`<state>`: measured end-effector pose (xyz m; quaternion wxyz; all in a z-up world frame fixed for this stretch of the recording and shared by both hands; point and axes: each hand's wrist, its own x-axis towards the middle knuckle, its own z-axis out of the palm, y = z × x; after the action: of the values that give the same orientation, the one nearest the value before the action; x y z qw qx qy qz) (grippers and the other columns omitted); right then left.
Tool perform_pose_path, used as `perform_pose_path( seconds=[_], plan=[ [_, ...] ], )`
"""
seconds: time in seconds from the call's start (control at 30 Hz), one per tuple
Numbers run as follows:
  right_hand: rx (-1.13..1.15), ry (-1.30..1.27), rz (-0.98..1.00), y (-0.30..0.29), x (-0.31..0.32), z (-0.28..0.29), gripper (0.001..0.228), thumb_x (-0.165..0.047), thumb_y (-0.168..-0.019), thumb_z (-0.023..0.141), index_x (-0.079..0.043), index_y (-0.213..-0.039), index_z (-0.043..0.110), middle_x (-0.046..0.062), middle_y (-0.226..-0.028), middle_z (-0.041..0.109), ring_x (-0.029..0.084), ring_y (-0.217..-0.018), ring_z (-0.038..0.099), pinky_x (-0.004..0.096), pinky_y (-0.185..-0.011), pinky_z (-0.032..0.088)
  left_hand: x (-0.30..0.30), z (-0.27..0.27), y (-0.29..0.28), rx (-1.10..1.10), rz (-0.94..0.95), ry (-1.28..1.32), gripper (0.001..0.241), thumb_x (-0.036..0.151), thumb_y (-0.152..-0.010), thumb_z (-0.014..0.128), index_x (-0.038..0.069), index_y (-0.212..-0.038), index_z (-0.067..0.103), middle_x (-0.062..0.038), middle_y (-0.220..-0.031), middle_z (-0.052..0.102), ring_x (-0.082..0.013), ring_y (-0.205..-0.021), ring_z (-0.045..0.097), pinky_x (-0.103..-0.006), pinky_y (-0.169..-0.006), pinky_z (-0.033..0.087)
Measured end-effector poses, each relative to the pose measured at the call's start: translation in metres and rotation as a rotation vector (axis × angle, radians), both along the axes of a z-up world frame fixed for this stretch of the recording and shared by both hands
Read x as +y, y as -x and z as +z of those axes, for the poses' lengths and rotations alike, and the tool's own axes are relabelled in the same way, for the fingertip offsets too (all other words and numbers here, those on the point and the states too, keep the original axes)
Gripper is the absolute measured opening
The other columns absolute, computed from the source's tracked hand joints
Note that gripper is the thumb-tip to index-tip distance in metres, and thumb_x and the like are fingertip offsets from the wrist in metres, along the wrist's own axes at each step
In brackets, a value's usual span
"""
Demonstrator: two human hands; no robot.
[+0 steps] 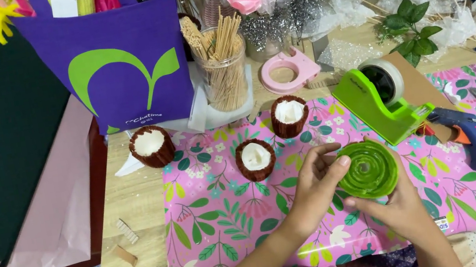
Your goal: The person assembles a decorative flower by inserting a green rolled paper into a brown cup-shaped base. They then retrieve a green stem, apply hot glue to its tip, and attach it to the center of the flower.
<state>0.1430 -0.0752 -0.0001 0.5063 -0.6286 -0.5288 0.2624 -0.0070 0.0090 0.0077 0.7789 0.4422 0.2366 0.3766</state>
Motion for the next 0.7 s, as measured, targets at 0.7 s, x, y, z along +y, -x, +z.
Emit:
perform_pose_path(
  seconds=[0.7],
  plan=[
    [-0.204,0.014,0.090,0.000,0.019,0.039,0.037,-0.016,-0.090,0.069,-0.010,-0.126,0.067,0.004,-0.126,0.074,0.017,-0.121,0.066,0.034,-0.111,0.048,0.062,0.061,0.191,1.003,0.345,-0.244,0.036,0.045,-0.094,0.053,0.018,-0.113,0.067,0.000,-0.116,0.078,-0.0180,-0.108,0.071,-0.0329,-0.090,0.050]
  ],
)
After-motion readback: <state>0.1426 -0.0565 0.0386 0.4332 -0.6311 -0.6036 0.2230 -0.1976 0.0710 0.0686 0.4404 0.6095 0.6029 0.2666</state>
